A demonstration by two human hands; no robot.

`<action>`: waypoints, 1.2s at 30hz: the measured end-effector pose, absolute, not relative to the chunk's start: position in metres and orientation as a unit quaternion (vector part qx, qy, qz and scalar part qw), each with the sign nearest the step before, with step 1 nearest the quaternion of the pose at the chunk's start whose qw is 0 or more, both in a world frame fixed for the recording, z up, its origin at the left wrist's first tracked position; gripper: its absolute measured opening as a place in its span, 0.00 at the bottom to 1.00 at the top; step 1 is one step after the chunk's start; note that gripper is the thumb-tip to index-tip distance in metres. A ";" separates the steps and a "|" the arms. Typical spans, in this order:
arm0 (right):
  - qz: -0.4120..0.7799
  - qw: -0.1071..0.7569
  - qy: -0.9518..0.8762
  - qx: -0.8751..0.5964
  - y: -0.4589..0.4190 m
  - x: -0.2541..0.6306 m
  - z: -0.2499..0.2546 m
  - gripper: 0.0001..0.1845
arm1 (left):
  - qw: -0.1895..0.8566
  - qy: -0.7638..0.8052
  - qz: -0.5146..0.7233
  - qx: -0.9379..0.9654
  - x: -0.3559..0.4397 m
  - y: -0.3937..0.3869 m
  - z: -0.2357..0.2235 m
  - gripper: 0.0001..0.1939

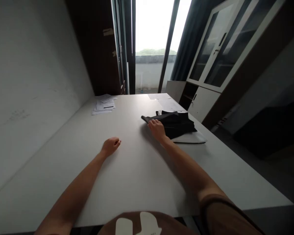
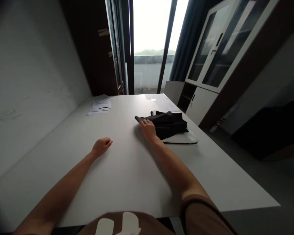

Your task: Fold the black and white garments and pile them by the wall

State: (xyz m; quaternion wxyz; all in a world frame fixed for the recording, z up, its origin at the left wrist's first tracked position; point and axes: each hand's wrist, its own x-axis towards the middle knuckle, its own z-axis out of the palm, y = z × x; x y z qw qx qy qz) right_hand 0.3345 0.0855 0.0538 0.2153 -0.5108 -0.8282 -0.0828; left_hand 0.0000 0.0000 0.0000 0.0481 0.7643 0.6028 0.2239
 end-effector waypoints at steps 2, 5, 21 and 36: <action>-0.043 0.202 -0.899 -0.386 0.064 0.302 0.048 0.15 | 0.058 0.629 0.287 0.720 -0.008 0.005 -0.001 0.16; 0.078 0.204 -0.953 -0.212 0.027 0.263 0.038 0.14 | 0.087 0.678 0.386 0.619 -0.026 0.013 -0.004 0.13; 0.645 -0.074 -0.761 -0.018 0.017 0.275 0.047 0.23 | 0.141 0.402 0.118 0.897 0.068 -0.037 0.009 0.29; -0.034 0.289 -0.654 -0.699 0.119 0.424 0.039 0.15 | 0.039 0.691 0.057 0.720 -0.165 -0.003 -0.012 0.32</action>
